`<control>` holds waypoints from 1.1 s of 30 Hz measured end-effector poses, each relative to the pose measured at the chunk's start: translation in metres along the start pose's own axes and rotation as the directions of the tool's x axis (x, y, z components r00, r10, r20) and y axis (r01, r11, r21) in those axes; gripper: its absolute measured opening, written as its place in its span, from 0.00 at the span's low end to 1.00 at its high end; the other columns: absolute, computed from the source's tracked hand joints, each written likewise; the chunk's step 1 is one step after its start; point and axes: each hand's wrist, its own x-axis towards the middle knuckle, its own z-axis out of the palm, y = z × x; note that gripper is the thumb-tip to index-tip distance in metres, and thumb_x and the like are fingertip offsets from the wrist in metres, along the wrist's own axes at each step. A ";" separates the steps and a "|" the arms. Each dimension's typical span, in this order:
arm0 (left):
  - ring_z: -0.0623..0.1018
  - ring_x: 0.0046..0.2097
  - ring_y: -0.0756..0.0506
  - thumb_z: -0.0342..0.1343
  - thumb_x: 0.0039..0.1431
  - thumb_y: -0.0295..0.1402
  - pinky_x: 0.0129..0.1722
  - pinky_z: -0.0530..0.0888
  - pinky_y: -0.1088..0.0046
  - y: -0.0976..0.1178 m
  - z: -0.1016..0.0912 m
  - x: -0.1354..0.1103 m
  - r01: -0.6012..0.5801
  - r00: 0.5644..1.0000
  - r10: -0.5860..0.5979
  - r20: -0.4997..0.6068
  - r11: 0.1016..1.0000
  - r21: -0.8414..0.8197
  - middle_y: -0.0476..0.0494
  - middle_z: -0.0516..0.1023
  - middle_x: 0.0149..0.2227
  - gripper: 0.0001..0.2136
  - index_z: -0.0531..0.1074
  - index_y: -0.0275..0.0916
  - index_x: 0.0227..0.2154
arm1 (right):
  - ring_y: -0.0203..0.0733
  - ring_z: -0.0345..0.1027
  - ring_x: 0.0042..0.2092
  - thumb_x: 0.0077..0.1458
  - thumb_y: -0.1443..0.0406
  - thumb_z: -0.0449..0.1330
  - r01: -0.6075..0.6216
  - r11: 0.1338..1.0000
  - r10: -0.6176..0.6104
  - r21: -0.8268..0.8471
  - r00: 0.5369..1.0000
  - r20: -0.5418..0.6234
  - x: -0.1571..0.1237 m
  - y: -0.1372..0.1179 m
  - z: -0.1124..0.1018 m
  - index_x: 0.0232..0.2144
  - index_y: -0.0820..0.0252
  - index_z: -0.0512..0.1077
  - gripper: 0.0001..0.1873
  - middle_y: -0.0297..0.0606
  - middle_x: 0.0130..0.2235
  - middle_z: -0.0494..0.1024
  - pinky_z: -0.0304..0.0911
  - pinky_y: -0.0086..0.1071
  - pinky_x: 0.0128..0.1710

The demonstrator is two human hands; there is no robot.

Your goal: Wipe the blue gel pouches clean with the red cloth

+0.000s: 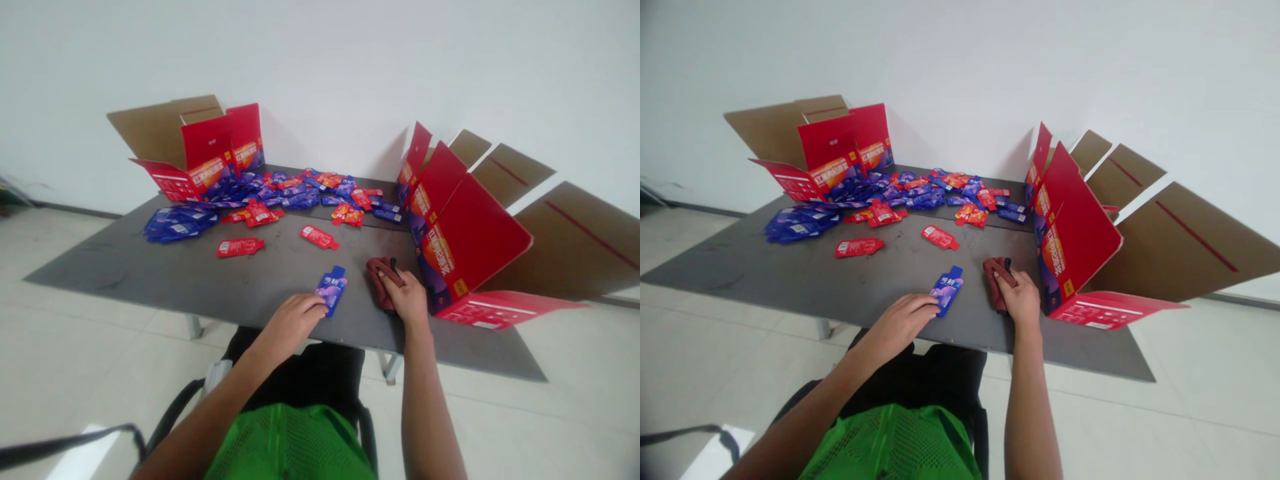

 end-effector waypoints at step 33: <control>0.76 0.60 0.40 0.55 0.70 0.39 0.59 0.76 0.57 0.006 0.037 -0.026 -0.046 0.988 0.032 -0.151 0.995 -0.088 0.39 0.78 0.57 0.16 0.76 0.36 0.53 | 0.42 0.68 0.40 0.67 0.54 0.58 0.576 0.772 -0.433 -0.269 0.785 0.443 0.035 -0.079 0.048 0.56 0.54 0.75 0.20 0.39 0.38 0.74 0.61 0.30 0.37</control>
